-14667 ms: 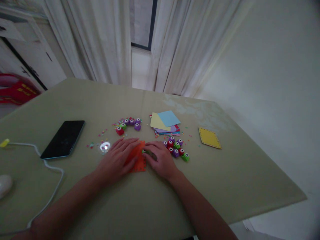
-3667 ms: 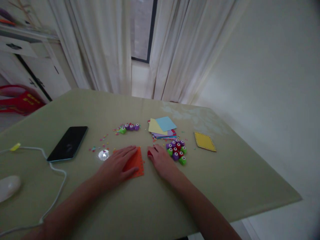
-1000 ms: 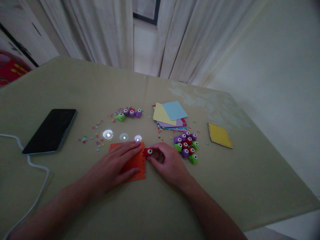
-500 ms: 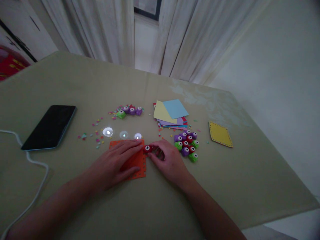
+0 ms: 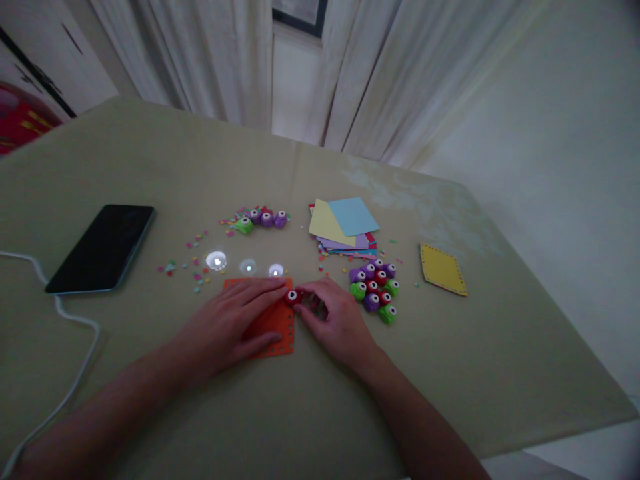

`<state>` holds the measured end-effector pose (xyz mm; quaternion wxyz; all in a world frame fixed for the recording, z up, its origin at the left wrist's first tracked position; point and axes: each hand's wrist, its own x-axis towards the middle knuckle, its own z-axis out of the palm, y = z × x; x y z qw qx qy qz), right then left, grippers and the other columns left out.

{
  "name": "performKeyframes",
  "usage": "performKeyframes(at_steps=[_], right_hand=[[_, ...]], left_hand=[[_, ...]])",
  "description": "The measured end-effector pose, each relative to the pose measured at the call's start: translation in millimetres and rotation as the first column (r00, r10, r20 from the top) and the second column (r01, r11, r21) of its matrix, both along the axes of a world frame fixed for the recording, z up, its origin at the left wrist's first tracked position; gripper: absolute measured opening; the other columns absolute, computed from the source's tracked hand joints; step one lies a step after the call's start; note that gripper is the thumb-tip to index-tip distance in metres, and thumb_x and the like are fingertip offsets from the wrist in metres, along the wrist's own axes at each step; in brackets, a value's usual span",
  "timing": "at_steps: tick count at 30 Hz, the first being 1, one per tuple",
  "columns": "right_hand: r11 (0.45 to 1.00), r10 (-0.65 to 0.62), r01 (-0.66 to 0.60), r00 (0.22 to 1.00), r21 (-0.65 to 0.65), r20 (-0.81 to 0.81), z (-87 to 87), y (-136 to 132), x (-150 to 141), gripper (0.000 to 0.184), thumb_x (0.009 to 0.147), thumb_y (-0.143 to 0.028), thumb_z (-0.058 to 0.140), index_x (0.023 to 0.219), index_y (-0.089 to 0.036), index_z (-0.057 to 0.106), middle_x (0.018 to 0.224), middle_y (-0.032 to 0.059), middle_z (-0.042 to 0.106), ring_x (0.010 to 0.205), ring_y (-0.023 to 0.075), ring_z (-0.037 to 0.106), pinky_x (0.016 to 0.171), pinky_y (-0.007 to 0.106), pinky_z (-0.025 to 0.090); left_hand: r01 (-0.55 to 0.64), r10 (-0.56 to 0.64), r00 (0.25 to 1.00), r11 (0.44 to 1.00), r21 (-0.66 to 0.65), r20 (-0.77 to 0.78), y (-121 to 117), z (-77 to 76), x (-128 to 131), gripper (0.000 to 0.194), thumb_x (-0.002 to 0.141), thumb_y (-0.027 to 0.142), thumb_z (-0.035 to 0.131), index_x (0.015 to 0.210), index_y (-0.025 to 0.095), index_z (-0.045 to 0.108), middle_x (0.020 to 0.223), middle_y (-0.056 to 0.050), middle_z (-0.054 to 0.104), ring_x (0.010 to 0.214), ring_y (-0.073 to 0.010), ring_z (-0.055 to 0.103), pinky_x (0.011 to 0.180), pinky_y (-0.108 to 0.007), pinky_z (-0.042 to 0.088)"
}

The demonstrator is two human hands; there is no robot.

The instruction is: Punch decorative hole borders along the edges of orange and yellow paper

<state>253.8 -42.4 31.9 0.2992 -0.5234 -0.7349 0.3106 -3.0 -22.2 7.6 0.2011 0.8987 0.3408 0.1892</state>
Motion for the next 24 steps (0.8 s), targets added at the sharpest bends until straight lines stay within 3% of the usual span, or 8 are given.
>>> performKeyframes(at_steps=[8, 24], right_hand=[[0.998, -0.014, 0.011, 0.999, 0.058, 0.037, -6.6, 0.2, -2.3, 0.024, 0.103, -0.022, 0.071, 0.127, -0.020, 0.072, 0.122, 0.0112, 0.074, 0.111, 0.0250, 0.071, 0.100, 0.039, 0.057], [0.993, -0.004, -0.003, 0.998, 0.114, 0.062, -8.9, 0.9, -1.1, 0.025, 0.103, -0.019, 0.070, 0.127, -0.019, 0.071, 0.121, 0.0113, 0.075, 0.112, 0.0251, 0.072, 0.100, 0.041, 0.060]], left_hand=[[-0.070, 0.072, 0.997, 0.996, 0.057, -0.030, -0.3, 5.5, 0.2, 0.070, 0.099, 0.058, 0.070, 0.159, 0.025, 0.050, 0.157, -0.011, 0.061, 0.141, -0.0335, 0.058, 0.119, -0.049, 0.046], [-0.041, 0.045, 0.997, 0.997, 0.065, -0.057, -0.7, 6.0, 1.3, 0.069, 0.102, 0.056, 0.067, 0.160, 0.025, 0.045, 0.157, -0.010, 0.060, 0.141, -0.0317, 0.057, 0.119, -0.047, 0.043]])
